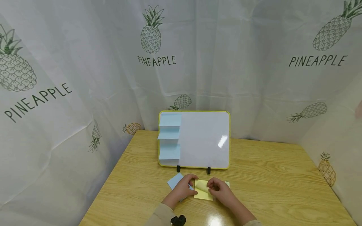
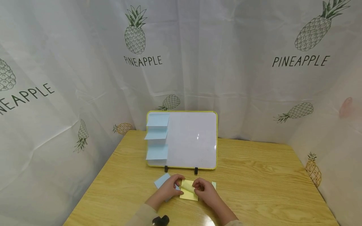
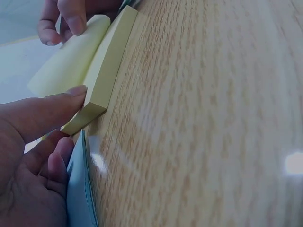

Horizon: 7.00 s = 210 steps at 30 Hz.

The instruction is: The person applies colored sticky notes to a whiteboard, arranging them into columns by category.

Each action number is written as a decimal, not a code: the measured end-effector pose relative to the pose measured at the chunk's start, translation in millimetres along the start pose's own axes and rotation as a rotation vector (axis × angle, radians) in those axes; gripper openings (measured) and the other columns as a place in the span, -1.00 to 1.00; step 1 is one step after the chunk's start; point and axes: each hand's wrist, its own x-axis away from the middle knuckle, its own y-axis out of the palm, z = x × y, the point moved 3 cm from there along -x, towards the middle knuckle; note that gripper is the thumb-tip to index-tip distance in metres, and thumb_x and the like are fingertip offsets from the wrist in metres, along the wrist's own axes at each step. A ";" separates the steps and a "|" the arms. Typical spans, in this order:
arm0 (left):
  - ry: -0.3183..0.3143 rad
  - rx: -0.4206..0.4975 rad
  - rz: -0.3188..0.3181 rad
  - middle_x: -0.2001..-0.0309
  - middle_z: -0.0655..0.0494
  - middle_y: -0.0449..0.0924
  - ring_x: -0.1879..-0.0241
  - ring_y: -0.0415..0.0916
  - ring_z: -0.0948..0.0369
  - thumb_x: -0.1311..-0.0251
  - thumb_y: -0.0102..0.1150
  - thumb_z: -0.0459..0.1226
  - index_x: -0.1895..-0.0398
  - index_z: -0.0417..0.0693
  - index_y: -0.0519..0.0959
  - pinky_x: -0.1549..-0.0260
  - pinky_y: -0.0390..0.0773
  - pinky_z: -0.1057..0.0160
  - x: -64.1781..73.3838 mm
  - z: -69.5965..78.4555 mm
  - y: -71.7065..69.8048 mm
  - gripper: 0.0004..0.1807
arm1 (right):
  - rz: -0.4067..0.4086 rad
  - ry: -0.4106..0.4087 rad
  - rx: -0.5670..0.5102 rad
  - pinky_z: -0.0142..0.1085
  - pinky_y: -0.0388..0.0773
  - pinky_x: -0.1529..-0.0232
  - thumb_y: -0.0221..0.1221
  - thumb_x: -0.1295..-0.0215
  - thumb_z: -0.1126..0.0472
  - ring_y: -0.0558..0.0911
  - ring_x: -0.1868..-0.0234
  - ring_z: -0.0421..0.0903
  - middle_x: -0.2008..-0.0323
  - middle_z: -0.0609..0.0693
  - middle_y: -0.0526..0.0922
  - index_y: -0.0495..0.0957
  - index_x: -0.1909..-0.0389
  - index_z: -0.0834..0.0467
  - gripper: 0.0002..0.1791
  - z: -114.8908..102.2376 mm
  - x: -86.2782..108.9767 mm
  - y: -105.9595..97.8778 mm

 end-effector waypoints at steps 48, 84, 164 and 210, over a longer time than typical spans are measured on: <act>-0.015 -0.013 -0.013 -0.12 0.15 0.47 0.32 0.31 0.34 -0.02 0.48 -0.35 -0.35 -0.02 0.30 0.29 0.42 0.26 1.1 6.6 -3.9 -0.20 | 0.391 0.121 0.005 -0.41 0.42 0.48 0.39 -0.06 0.44 0.43 0.45 -0.19 0.21 0.06 0.66 0.72 0.21 0.26 -0.77 -0.9 -40.6 -23.3; -0.049 0.156 0.119 -0.01 -0.01 0.51 0.07 0.49 -0.03 -0.23 0.32 -0.22 -0.22 -0.08 0.48 0.23 0.54 0.03 -11.8 58.6 -44.6 -0.50 | 0.409 0.105 -0.267 -0.06 0.63 0.36 0.36 -0.10 0.46 0.67 0.48 0.18 0.45 0.10 0.69 0.41 0.30 0.33 -0.72 -54.5 -44.5 -36.8; -0.019 0.065 0.621 0.20 -0.06 0.58 0.22 0.52 0.12 -0.16 0.28 -0.51 -0.23 -0.07 0.55 0.30 0.53 0.23 -132.9 123.5 -159.8 -0.48 | 0.564 0.049 -0.240 -0.51 0.50 0.27 0.33 -0.14 0.46 0.59 0.14 -0.08 0.04 0.19 0.64 0.63 -0.06 0.24 -0.58 -130.2 -188.5 -45.3; -0.012 -0.163 0.572 0.43 0.09 0.48 0.44 0.40 0.16 -0.06 0.45 -0.32 -0.37 -0.02 0.39 0.34 0.46 0.17 -145.3 125.8 -149.0 -0.26 | 0.388 0.029 0.011 -0.34 0.51 0.31 0.37 -0.15 0.36 0.57 0.30 -0.05 0.21 0.19 0.59 0.64 0.01 0.26 -0.65 -89.5 -92.7 -59.4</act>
